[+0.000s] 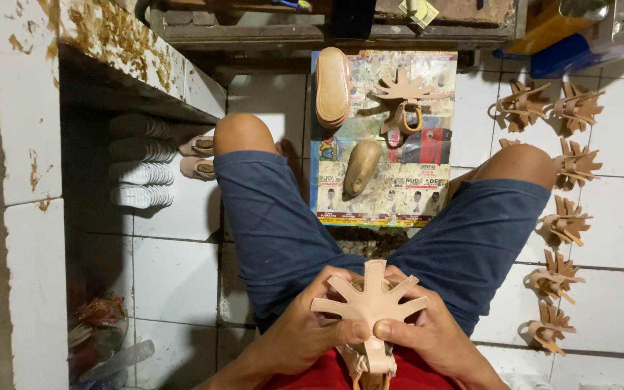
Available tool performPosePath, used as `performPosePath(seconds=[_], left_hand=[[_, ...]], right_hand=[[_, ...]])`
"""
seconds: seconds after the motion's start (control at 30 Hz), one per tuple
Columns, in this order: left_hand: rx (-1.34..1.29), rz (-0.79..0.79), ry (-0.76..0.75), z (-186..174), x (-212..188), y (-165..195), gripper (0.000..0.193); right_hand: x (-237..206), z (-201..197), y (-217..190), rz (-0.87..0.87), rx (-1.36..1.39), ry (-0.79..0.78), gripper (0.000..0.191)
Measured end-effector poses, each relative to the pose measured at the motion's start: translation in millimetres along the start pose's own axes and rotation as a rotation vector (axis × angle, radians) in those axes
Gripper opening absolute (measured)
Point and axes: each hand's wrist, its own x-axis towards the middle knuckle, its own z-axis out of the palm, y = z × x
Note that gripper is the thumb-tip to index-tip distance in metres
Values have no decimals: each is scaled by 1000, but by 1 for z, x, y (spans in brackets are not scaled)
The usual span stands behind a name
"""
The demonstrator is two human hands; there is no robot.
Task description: The person sits on the floor and assembles a slipper by hand. They place a star-shaped sole onto a wooden shoe last, fold the tabs over the edges, and press them into place. They repeat the process with a second unit, handling the wooden last and sole pieces directly.
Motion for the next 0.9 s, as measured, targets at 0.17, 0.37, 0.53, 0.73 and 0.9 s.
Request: performPosePath(seconds=[0.17, 0.37, 0.53, 0.73, 0.9], left_hand=[[43, -25, 11, 0, -2, 1, 63], [98, -21, 52, -1, -5, 2, 60], [160, -10, 126, -3, -12, -11, 60], [153, 109, 164, -16, -17, -30, 71], [179, 137, 180, -21, -20, -40, 78]], right_hand=[[2, -6, 6, -58, -2, -55, 45], [8, -13, 18, -275, -106, -89, 37], [1, -17, 24, -118, -27, 5, 78], [-2, -22, 32, 84, 210, -64, 38], [-3, -27, 39, 154, 281, -77, 24]])
